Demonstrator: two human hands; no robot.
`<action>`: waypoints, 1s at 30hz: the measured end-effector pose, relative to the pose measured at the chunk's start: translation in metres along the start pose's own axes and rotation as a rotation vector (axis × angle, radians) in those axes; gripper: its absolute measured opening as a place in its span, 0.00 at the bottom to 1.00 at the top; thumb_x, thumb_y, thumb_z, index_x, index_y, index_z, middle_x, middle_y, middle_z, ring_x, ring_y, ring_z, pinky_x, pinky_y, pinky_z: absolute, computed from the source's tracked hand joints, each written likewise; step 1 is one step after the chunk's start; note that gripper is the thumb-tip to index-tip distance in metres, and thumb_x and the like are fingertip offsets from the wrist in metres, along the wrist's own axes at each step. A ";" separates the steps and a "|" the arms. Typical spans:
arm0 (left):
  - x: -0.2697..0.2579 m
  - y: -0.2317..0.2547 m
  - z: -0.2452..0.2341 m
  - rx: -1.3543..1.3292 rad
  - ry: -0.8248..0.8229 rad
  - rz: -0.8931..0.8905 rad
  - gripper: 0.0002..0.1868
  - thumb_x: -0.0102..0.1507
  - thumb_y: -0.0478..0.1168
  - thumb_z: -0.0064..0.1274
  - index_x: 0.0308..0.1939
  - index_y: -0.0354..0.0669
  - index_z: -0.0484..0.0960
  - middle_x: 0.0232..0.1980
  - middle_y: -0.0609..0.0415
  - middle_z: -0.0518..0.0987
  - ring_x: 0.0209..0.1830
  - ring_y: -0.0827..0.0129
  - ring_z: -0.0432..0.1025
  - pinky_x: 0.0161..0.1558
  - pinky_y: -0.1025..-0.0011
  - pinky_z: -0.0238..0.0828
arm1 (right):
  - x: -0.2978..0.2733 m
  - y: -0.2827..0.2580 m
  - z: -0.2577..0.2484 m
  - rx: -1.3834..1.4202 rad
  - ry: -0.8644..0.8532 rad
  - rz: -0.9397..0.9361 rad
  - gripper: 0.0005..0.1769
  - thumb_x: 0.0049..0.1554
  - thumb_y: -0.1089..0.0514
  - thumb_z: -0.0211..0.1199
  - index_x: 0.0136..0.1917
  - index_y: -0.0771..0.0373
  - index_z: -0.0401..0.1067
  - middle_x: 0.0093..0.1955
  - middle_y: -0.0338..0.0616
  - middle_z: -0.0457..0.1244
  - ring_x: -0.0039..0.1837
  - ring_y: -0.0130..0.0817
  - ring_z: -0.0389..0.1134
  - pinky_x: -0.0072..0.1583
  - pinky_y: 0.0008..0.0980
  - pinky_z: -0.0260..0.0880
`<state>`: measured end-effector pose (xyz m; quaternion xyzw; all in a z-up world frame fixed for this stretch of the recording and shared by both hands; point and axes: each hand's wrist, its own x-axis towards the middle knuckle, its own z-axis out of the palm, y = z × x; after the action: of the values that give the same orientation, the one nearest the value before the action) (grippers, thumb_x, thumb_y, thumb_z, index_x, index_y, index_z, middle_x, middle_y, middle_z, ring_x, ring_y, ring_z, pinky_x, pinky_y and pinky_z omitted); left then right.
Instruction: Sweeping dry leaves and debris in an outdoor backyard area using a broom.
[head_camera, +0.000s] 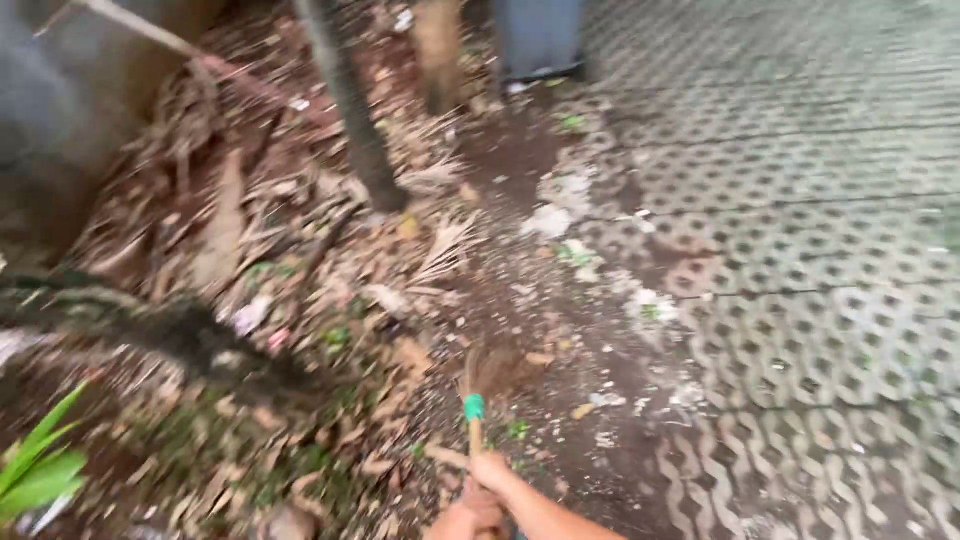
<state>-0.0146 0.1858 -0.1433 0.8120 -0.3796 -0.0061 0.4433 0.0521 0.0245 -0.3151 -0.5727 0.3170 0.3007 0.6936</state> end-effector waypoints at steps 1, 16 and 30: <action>-0.003 0.008 -0.010 0.007 0.006 -0.032 0.08 0.48 0.36 0.62 0.28 0.41 0.79 0.35 0.48 0.79 0.41 0.50 0.75 0.45 0.58 0.71 | 0.008 -0.019 0.030 -0.097 -0.042 -0.030 0.10 0.57 0.55 0.65 0.40 0.65 0.76 0.30 0.46 0.66 0.33 0.40 0.68 0.36 0.41 0.69; 0.168 0.131 -0.129 0.070 0.034 0.037 0.08 0.45 0.39 0.63 0.23 0.45 0.78 0.31 0.50 0.78 0.37 0.52 0.75 0.45 0.57 0.69 | -0.080 -0.207 0.079 -0.155 -0.388 -0.073 0.21 0.56 0.65 0.61 0.62 0.54 0.72 0.35 0.44 0.67 0.32 0.32 0.68 0.35 0.32 0.73; 0.227 0.162 -0.079 -0.134 -0.186 0.262 0.08 0.50 0.36 0.62 0.32 0.44 0.80 0.33 0.54 0.77 0.39 0.58 0.76 0.47 0.61 0.74 | -0.186 -0.247 -0.062 0.325 -0.167 0.088 0.20 0.58 0.57 0.55 0.63 0.62 0.66 0.33 0.38 0.61 0.30 0.26 0.59 0.31 0.26 0.63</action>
<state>0.0752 0.0492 0.0964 0.7202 -0.5202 -0.0485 0.4564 0.1238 -0.0873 -0.0287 -0.4118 0.3275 0.3220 0.7870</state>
